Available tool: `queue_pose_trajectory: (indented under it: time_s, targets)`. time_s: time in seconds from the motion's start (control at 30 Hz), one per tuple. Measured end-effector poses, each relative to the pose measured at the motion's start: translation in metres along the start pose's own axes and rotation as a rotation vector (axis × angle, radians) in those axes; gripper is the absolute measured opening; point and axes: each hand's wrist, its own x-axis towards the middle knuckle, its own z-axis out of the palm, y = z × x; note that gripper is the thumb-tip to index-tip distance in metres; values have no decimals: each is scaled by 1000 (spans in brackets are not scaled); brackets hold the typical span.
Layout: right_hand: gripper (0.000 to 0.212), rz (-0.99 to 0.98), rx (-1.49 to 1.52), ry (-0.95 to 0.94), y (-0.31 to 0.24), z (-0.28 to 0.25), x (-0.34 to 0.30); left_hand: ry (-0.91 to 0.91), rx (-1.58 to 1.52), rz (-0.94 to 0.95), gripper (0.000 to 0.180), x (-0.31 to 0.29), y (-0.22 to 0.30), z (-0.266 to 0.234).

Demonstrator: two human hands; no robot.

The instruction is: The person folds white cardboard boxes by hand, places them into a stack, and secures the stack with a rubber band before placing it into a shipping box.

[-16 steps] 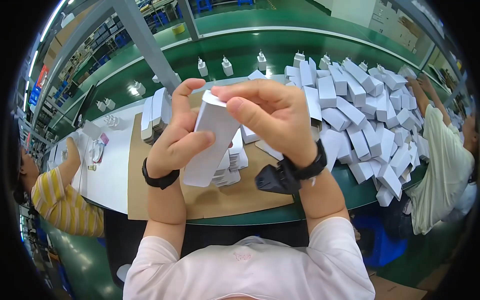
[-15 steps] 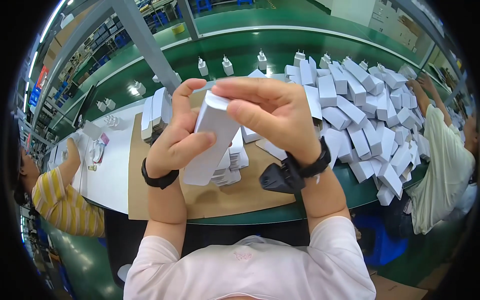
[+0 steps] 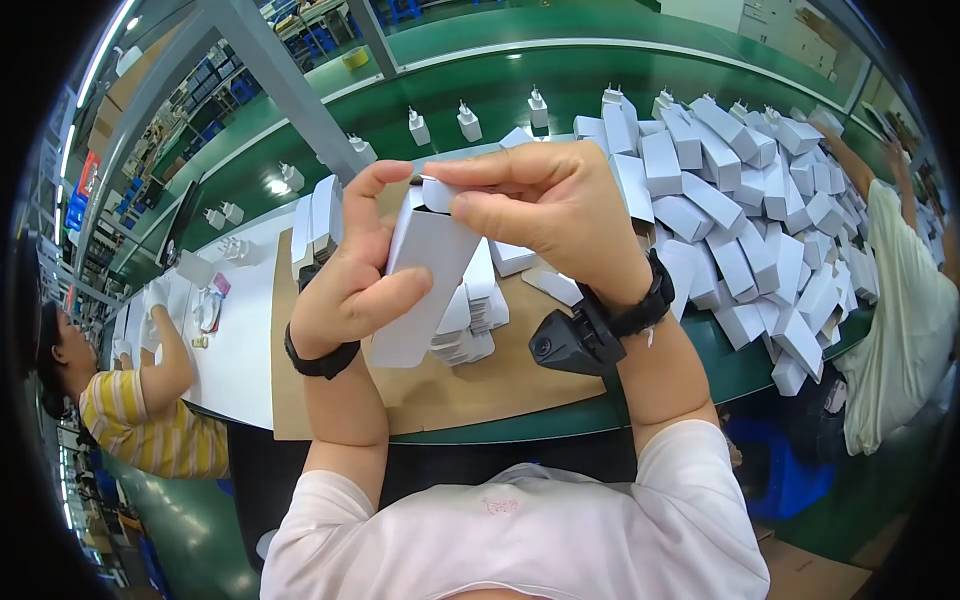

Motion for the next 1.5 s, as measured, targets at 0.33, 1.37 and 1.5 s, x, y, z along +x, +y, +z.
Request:
queue_pose_trajectory:
  time_s: [0.33, 1.37, 1.5]
  targets:
    - [24, -37, 22, -58, 15, 1, 5, 99, -130, -137, 75, 3, 7, 2]
    - [51, -114, -1561, 1155, 2, -281, -104, 389, 756, -679, 39, 0, -83, 5]
    - [32, -163, -1236, 1154, -1, -225, -94, 408, 723, -702, 41, -8, -84, -9]
